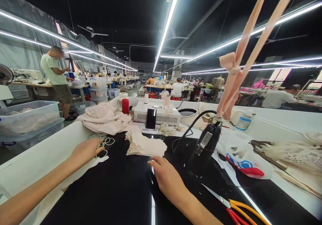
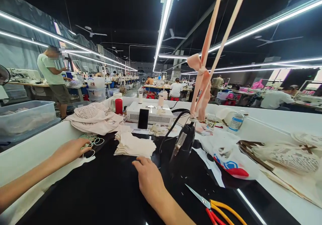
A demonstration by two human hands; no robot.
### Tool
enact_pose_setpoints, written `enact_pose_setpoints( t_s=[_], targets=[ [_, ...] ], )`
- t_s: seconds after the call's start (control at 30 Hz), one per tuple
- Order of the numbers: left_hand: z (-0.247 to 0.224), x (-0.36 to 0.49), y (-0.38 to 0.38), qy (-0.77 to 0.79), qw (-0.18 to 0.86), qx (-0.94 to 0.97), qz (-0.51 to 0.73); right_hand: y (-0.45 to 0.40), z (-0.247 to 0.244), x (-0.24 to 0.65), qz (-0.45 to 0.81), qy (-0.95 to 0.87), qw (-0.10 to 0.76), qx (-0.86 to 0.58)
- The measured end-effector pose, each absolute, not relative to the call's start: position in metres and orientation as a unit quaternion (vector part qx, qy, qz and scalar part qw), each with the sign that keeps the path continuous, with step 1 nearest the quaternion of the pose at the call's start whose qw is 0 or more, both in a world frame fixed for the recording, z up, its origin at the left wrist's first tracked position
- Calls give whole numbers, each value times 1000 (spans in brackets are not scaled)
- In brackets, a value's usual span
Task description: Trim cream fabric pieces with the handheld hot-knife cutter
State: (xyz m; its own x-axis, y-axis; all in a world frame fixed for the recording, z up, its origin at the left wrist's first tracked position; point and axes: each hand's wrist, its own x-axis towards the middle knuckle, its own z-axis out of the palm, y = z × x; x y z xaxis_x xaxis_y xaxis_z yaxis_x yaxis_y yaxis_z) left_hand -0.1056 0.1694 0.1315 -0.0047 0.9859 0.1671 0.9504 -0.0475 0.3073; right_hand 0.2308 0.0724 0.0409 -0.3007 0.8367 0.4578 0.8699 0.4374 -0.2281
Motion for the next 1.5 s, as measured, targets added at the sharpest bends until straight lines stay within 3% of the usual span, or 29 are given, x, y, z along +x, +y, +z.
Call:
enact_pose_setpoints(
  t_s=[0.2,0.47,0.67,0.97,1.3,1.4,1.5],
  targets=[
    [112,-140,154,709,87,682,153,41,12,228,11,-843,306,-442],
    [101,-154,157,696,102,677,214,33,0,225,-119,-861,360,-338],
    [106,-168,144,726,62,645,229,29,1,219,-170,-862,356,-320],
    [94,-173,134,772,93,599,194,31,-6,222,-147,-886,287,-334],
    [112,-167,112,711,120,607,333,25,-5,222,-125,-888,321,-304],
    [131,-161,101,668,170,612,389,26,-3,218,-29,-885,348,-308],
    [149,-144,82,610,260,610,434,23,4,210,203,-847,327,-366]
  ],
)
